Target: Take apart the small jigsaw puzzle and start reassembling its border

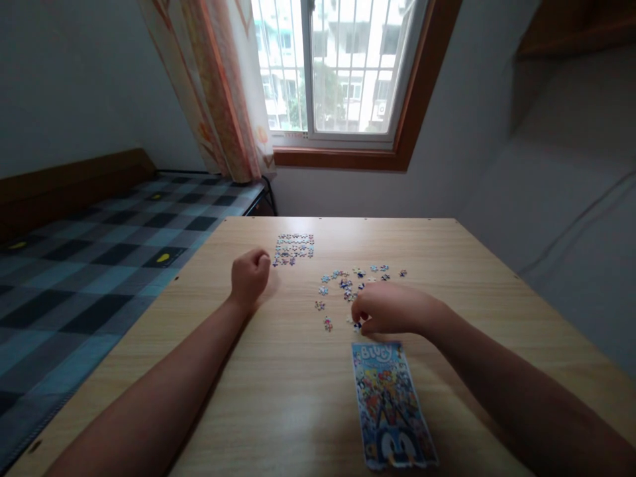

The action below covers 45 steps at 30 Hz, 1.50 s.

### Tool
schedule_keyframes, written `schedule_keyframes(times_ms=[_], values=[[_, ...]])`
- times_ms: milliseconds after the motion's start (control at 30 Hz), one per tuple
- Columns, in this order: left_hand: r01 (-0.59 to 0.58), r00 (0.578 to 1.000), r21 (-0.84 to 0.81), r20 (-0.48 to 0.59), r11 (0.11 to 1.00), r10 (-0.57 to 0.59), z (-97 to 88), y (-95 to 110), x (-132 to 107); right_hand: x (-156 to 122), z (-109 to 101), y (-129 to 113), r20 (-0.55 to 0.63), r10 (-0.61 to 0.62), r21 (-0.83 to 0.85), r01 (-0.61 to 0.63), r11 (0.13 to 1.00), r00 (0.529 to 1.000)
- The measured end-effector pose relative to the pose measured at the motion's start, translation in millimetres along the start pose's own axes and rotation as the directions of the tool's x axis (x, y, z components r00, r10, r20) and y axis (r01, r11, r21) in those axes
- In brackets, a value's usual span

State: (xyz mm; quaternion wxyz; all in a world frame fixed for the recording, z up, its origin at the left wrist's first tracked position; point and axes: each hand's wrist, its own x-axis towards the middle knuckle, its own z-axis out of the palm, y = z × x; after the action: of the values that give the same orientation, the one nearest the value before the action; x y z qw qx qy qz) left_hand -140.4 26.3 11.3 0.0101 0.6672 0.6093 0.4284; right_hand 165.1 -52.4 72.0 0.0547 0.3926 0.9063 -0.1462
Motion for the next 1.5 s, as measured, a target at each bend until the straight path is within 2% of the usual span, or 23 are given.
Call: schedule_keyframes(times_ms=[33, 100, 200, 300, 400, 700, 867, 967, 1067, 1200, 1333, 1433, 1500], values=[[0.094, 0.993, -0.056, -0.072, 0.994, -0.098, -0.1, -6.2, 2.8, -0.3, 2.4, -3.1, -0.004, 0.006, -0.016, -0.006, 1.0, 1.0], [0.233, 0.952, -0.152, -0.167, 0.961, -0.257, -0.2, -15.9, 7.4, 0.1, 7.4, -8.5, -0.016, 0.003, -0.051, -0.003, 0.999, 1.0], [0.299, 0.916, -0.236, -0.199, 0.925, -0.347, 0.3, -21.4, 9.7, 2.0, 14.0, -13.1, -0.018, 0.007, -0.13, -0.009, 0.991, 1.0], [0.252, 0.933, -0.285, -0.18, 0.925, -0.31, 1.6, -19.4, 7.6, 3.9, 18.1, -13.8, -0.006, 0.016, -0.189, -0.016, 0.982, 1.0], [0.201, 0.954, -0.286, -0.161, 0.937, -0.254, 2.6, -17.6, 5.3, 4.6, 19.6, -12.5, -0.002, 0.013, -0.179, -0.013, 0.984, 1.0], [0.218, 0.95, -0.299, -0.154, 0.929, -0.272, 4.0, -20.3, 6.6, 5.0, 16.2, -8.6, 0.033, 0.062, -0.07, -0.059, 0.996, 0.998], [0.204, 0.952, -0.289, -0.165, 0.935, -0.258, 4.3, -20.5, 7.2, 0.1, 3.9, -2.6, 0.108, -0.028, 0.136, 0.013, 0.991, 0.994], [0.207, 0.953, -0.276, -0.159, 0.939, -0.257, 5.3, -21.3, 6.6, 1.9, -7.4, 3.7, 0.049, -0.09, 0.312, 0.07, 0.947, 0.995], [0.2, 0.959, -0.262, -0.147, 0.944, -0.244, 5.8, -20.9, 5.5, 19.8, -15.3, 10.8, -0.109, -0.05, 0.384, 0.088, 0.919, 0.993], [0.197, 0.96, -0.249, -0.149, 0.948, -0.239, 4.3, -18.5, 4.6, 69.9, -16.9, 17.1, -0.243, 0.017, 0.264, 0.05, 0.963, 0.97], [0.21, 0.96, -0.238, -0.136, 0.948, -0.246, 2.2, -16.3, 4.1, 122.7, -14.1, 17.2, -0.209, -0.027, 0.083, 0.045, 0.996, 0.978], [0.21, 0.963, -0.236, -0.121, 0.949, -0.243, 1.5, -16.0, 3.3, 149.2, -10.6, 17.9, -0.099, -0.074, 0.066, 0.08, 0.995, 0.992], [0.207, 0.966, -0.223, -0.109, 0.953, -0.236, 1.5, -16.2, 2.7, 158.8, -7.8, 20.8, -0.079, -0.083, 0.088, 0.089, 0.992, 0.993]])
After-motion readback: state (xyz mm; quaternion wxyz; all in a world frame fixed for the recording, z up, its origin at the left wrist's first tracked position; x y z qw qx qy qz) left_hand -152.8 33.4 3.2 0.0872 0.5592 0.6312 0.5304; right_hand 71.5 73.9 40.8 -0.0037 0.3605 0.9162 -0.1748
